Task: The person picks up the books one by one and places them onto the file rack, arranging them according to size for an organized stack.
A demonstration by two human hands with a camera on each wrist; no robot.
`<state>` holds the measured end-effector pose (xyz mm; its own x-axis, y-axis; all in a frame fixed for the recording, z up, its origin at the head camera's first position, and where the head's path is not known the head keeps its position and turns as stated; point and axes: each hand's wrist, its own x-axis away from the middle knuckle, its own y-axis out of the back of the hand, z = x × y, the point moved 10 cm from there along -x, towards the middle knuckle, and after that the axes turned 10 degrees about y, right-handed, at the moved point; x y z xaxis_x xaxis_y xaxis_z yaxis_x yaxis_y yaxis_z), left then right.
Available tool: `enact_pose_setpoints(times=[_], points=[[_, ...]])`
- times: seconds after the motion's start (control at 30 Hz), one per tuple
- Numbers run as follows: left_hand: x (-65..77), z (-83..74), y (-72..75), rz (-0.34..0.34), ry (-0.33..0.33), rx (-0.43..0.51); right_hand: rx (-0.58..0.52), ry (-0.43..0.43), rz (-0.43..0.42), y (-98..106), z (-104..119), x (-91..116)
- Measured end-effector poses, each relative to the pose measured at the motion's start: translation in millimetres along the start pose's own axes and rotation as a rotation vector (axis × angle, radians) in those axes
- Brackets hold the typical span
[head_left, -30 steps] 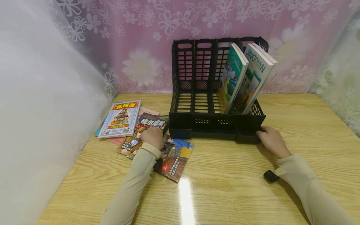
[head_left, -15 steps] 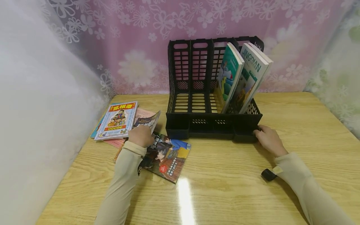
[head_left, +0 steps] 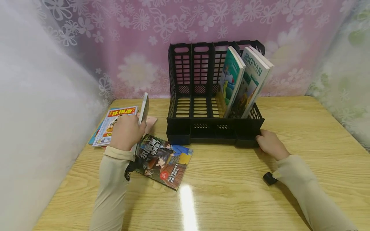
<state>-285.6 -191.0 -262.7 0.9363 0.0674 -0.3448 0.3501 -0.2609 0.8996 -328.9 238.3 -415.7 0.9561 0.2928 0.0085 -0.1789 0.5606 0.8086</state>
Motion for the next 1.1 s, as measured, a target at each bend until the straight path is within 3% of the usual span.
enact_pose_setpoints(times=[0.23, 0.4, 0.8, 0.93, 1.1], points=[[5.7, -27.4, 38.9, -0.256, -0.137, 0.193, -0.063, -0.029, 0.022, 2.5, -4.3, -1.1], [7.1, -41.0, 55.3, -0.42, -0.201, 0.319, -0.083, -0.038, 0.005, 5.8, -8.4, -0.5], [-16.9, -51.7, 42.0, -0.654, -0.225, 0.518, -0.139, -0.041, 0.034, -7.6, -13.7, 1.3], [-27.0, -58.5, 40.9, -0.67, -0.251, 0.558, -0.137, -0.037, 0.027, -4.8, -12.3, 0.9], [-49.5, -79.2, 28.5, -0.574, -0.31, 0.558, -0.129, -0.024, 0.025, -2.1, -10.5, 0.6]])
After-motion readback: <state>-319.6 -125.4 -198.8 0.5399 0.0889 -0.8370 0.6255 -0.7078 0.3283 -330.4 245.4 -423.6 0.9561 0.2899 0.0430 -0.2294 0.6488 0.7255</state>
